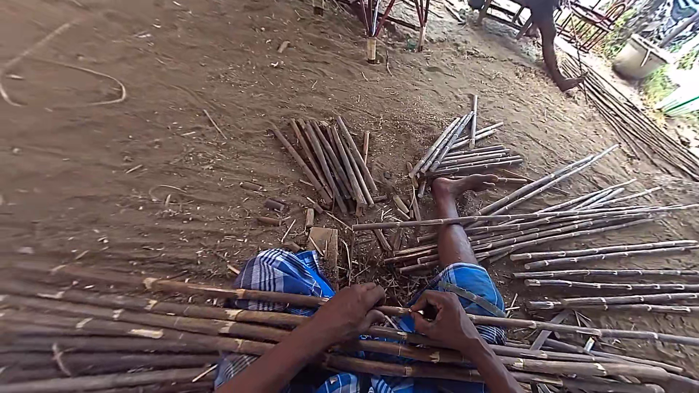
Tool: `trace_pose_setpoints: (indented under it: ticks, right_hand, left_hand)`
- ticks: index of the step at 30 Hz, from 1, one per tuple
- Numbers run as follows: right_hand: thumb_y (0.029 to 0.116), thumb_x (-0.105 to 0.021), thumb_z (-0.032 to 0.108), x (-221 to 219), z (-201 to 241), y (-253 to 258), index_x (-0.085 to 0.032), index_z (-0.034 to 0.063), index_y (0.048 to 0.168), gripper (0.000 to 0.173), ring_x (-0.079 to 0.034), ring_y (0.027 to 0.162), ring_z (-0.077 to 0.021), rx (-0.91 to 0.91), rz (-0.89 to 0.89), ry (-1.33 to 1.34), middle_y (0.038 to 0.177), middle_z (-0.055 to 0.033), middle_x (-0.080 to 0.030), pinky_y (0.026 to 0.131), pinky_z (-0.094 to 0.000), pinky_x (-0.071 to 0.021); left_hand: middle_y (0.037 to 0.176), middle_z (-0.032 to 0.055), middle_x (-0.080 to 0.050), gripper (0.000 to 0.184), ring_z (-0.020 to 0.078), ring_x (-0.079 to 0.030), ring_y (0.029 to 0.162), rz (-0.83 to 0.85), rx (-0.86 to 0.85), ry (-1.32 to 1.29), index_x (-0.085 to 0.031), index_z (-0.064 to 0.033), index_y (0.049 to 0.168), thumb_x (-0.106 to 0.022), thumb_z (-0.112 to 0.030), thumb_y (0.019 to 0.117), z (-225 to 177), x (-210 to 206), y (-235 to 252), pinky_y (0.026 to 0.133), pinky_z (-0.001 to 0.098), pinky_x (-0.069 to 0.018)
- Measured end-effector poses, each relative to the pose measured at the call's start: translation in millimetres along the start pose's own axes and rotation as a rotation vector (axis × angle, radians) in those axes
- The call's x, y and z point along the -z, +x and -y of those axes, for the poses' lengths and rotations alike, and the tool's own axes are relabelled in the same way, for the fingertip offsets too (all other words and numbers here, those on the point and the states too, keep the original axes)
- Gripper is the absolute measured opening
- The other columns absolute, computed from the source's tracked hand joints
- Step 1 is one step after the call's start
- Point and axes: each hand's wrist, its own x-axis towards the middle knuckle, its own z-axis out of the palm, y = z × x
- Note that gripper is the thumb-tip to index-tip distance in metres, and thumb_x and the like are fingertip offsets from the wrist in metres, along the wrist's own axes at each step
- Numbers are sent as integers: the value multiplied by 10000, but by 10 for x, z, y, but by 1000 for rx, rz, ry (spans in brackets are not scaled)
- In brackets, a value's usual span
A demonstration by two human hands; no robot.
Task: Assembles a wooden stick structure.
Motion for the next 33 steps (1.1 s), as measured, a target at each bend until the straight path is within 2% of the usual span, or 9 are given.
trace_pose_setpoints:
  ticks: [9, 15, 17, 19, 21, 24, 28, 30, 33]
  right_hand:
    - [847, -748, 182, 45, -37, 94, -743, 111, 860, 73, -581, 628, -16, 65, 77, 62, 778, 36, -677, 565, -207, -505]
    - [861, -742, 131, 356, -232, 138, -748, 104, 917, 63, -600, 595, -102, -19, -153, 315, 814, -16, -718, 529, -274, -512]
    - [868, -716, 127, 453, -298, 118, -741, 105, 915, 58, -602, 599, -121, -49, -219, 318, 795, -29, -703, 531, -280, -513]
    - [871, -705, 126, 459, -310, 140, -739, 100, 912, 60, -611, 619, -136, -71, -226, 322, 789, -41, -701, 551, -283, -514]
    - [869, -720, 149, 405, -265, 166, -744, 103, 916, 69, -616, 611, -133, -69, -155, 308, 779, -36, -703, 547, -286, -520]
    - [878, -752, 178, 281, -89, 23, -747, 115, 948, 95, -592, 593, -89, -32, -58, 281, 788, 4, -701, 533, -273, -508]
    - [879, -718, 121, 205, -21, -132, -729, 67, 927, 74, -670, 694, -79, 75, -47, 229, 850, -9, -722, 620, -272, -588]
    - [870, -718, 120, 211, -65, -183, -730, 77, 909, 60, -661, 673, -67, 85, -74, 205, 825, 2, -720, 600, -257, -577]
    - [869, -724, 133, 199, -80, -195, -744, 91, 905, 59, -659, 666, -50, 82, -77, 175, 819, 18, -723, 595, -241, -576]
  left_hand:
    - [923, 63, -711, 392, 261, -696, 920, 65, 140, 39, -705, -182, 1089, -411, -443, 1090, 45, 196, 131, 817, 525, -544]
    - [1179, 59, -692, 506, 286, -670, 1082, -451, 203, 305, -696, -165, 1212, -683, -569, 908, 902, 667, -926, 928, 586, -542]
    - [1160, 129, -693, 453, 383, -664, 1062, -467, 325, 390, -708, -114, 1194, -820, -382, 846, 1329, 842, -1458, 945, 682, -481]
    - [1102, 98, -712, 241, 348, -662, 1068, -483, 335, 346, -742, -126, 1115, -770, -184, 883, 1633, 834, -1773, 1012, 667, -430]
    - [1039, 12, -712, 221, 248, -671, 1033, -509, 235, 344, -752, -177, 1068, -606, -297, 952, 1657, 768, -1778, 959, 612, -467]
    - [986, -73, -715, 512, 146, -682, 967, -466, 125, 392, -745, -248, 1063, -382, -603, 1003, 1313, 576, -1457, 882, 505, -522]
    - [969, -10, -671, 350, 188, -684, 724, -468, 24, 409, -704, -202, 1020, -663, -491, 825, 935, 474, -1070, 552, 450, -571]
    - [986, 13, -650, 301, 197, -658, 668, -463, 14, 354, -689, -172, 996, -740, -379, 783, 894, 481, -1042, 509, 449, -556]
    - [909, -46, -612, 263, 112, -626, 670, -460, -19, 325, -680, -212, 935, -671, -457, 842, 920, 480, -1074, 530, 370, -555]
